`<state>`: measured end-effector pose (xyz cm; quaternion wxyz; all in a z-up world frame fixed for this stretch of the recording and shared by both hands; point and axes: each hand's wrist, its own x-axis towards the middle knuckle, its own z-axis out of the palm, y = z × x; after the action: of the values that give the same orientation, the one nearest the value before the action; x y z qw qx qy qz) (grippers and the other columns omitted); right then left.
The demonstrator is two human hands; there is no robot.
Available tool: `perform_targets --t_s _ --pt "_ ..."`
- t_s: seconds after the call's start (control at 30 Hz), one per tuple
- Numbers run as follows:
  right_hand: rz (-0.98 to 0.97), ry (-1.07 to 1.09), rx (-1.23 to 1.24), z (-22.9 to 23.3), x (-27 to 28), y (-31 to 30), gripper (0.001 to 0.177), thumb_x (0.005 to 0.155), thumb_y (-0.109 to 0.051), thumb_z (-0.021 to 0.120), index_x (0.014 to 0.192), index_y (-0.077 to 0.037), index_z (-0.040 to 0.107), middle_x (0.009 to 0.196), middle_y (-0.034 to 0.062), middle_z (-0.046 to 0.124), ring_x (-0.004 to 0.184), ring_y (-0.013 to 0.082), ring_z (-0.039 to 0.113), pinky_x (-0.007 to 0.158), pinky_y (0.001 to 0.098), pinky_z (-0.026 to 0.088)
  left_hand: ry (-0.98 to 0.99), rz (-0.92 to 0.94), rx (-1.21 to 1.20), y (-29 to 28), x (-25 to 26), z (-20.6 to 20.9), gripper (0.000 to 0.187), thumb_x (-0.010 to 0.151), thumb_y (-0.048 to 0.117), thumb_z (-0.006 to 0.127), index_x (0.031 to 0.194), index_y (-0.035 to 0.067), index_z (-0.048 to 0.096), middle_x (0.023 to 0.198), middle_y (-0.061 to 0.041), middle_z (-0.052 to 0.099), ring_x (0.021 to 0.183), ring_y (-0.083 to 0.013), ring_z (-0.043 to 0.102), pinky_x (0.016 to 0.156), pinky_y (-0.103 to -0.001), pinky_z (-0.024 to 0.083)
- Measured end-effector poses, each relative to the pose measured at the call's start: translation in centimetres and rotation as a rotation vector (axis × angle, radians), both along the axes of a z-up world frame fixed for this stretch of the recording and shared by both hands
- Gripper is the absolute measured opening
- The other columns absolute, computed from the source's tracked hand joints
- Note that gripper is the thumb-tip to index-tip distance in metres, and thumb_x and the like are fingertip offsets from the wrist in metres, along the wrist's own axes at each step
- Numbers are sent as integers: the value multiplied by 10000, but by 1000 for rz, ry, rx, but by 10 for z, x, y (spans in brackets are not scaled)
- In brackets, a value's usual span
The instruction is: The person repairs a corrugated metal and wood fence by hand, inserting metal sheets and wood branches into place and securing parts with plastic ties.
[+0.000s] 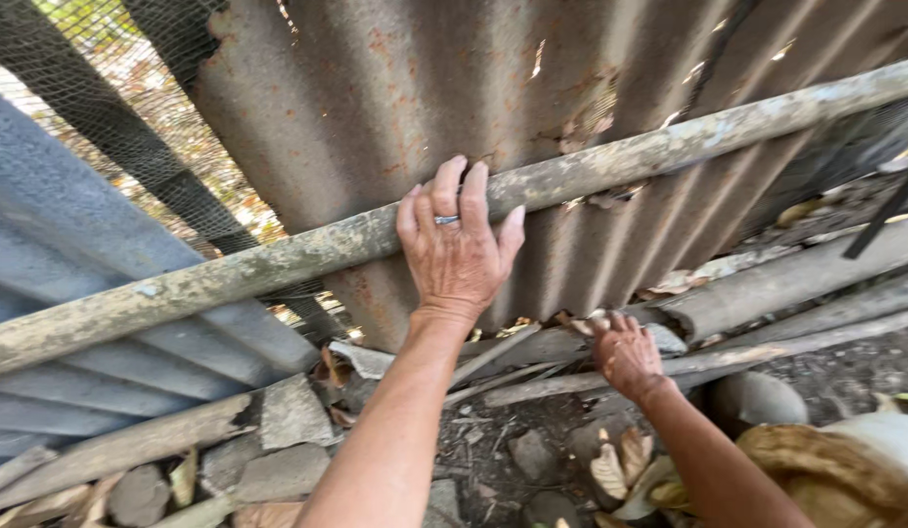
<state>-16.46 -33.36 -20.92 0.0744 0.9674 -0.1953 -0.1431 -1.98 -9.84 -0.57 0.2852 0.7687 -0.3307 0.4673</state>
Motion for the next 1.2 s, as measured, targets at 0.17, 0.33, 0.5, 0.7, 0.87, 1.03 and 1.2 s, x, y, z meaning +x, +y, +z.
perform_targets --t_s 0.17,0.33,0.5,0.7,0.87,1.03,1.2 --pt "-124 -109 200 -34 26 -7 664 973 -356 654 1539 -215 336 1663 121 251 1483 328 338 1208 501 319 1 10 12 -1 2 -3 683 968 501 717 1457 101 457 1455 -101 443 1280 -294 491 1192 -526 306" --pt "-160 -100 314 -5 40 -8 598 896 -371 757 1399 -298 443 1646 167 239 1501 379 295 1240 477 283 10 26 33 -1 2 -4 706 963 545 702 1461 108 457 1470 -94 439 1300 -304 464 1193 -517 295" --pt "-243 4 460 26 43 8 584 936 -332 724 1431 -324 413 1354 173 520 1319 397 571 1146 491 475 -5 45 48 -1 2 -4 711 964 556 704 1462 109 465 1476 -98 438 1322 -308 457 1202 -519 287" --pt "-43 93 396 -25 47 -19 590 990 -155 541 1511 -419 452 1310 138 581 1253 314 593 1083 424 529 2 35 50 -1 3 -7 734 960 570 709 1477 118 449 1481 -92 434 1331 -299 458 1209 -518 286" --pt "-37 -16 364 -104 41 -61 386 1005 -219 550 1389 -178 561 1265 111 591 1096 192 664 1017 307 541 10 30 52 -1 3 -7 738 959 566 712 1481 117 445 1481 -86 427 1335 -291 464 1213 -522 286" --pt "-43 176 23 -74 24 -37 462 1136 -230 387 1598 -236 366 1137 107 695 983 160 736 831 254 653 6 23 49 -1 4 -9 748 952 568 718 1479 117 438 1482 -92 420 1311 -293 471 1212 -523 288" --pt "-148 -238 324 -35 -2 -28 359 976 -118 586 1282 -256 715 1069 111 779 952 241 763 897 363 612 -10 35 47 -2 7 -11 744 954 570 712 1478 118 437 1484 -92 417 1307 -295 477 1211 -521 290"
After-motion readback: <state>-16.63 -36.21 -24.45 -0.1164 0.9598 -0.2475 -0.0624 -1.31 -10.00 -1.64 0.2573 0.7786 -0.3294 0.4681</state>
